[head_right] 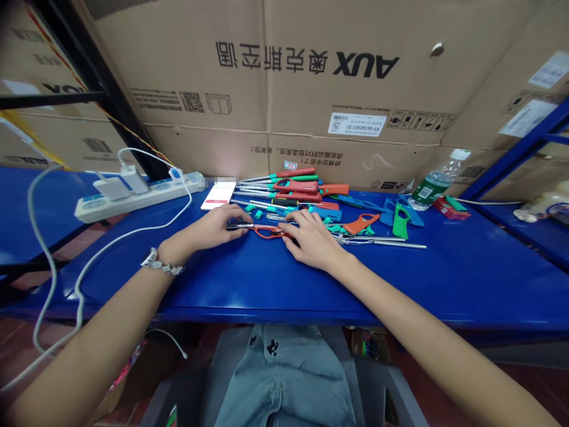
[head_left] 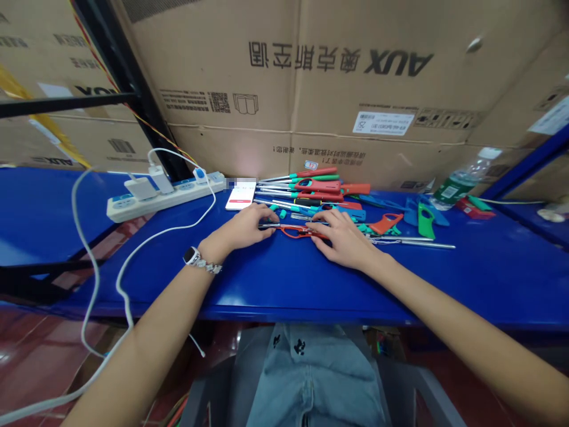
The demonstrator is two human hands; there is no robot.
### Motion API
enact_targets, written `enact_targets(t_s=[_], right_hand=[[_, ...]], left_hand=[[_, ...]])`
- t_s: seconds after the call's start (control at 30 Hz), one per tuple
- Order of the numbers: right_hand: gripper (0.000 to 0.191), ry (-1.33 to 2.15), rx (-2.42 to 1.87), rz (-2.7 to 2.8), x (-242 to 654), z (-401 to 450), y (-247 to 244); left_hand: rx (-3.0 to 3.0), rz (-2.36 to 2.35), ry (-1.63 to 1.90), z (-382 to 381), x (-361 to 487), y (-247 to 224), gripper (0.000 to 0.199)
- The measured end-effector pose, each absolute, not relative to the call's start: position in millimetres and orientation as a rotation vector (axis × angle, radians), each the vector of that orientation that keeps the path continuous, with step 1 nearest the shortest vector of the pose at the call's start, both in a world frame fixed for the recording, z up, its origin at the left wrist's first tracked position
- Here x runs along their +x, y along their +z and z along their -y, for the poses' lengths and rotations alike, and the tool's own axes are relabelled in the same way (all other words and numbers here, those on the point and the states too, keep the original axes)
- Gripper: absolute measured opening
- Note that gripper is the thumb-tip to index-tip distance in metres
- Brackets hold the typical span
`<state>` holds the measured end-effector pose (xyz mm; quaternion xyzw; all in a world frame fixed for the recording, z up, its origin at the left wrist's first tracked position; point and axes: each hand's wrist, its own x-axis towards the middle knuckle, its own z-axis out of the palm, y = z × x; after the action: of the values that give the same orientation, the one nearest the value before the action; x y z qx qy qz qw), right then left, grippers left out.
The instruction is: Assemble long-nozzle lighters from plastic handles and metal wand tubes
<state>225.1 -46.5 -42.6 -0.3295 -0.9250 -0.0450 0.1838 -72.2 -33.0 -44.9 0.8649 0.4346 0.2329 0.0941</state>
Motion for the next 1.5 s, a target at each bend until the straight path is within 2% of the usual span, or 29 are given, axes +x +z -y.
enact_targets(t_s=[0.4, 0.83, 1.5], right_hand=[[0.03, 0.059, -0.898, 2.613, 172, 30, -50], [0.03, 0.192, -0.908, 2.526, 175, 30, -63], [0.03, 0.178, -0.898, 2.512, 175, 30, -66]], left_hand=[[2.51, -1.276, 0.658, 35, -71, -47, 0.027], [2.528, -1.284, 0.639, 36, -72, -45, 0.027], [2.648, -1.373, 0.49, 38, -66, -41, 0.026]])
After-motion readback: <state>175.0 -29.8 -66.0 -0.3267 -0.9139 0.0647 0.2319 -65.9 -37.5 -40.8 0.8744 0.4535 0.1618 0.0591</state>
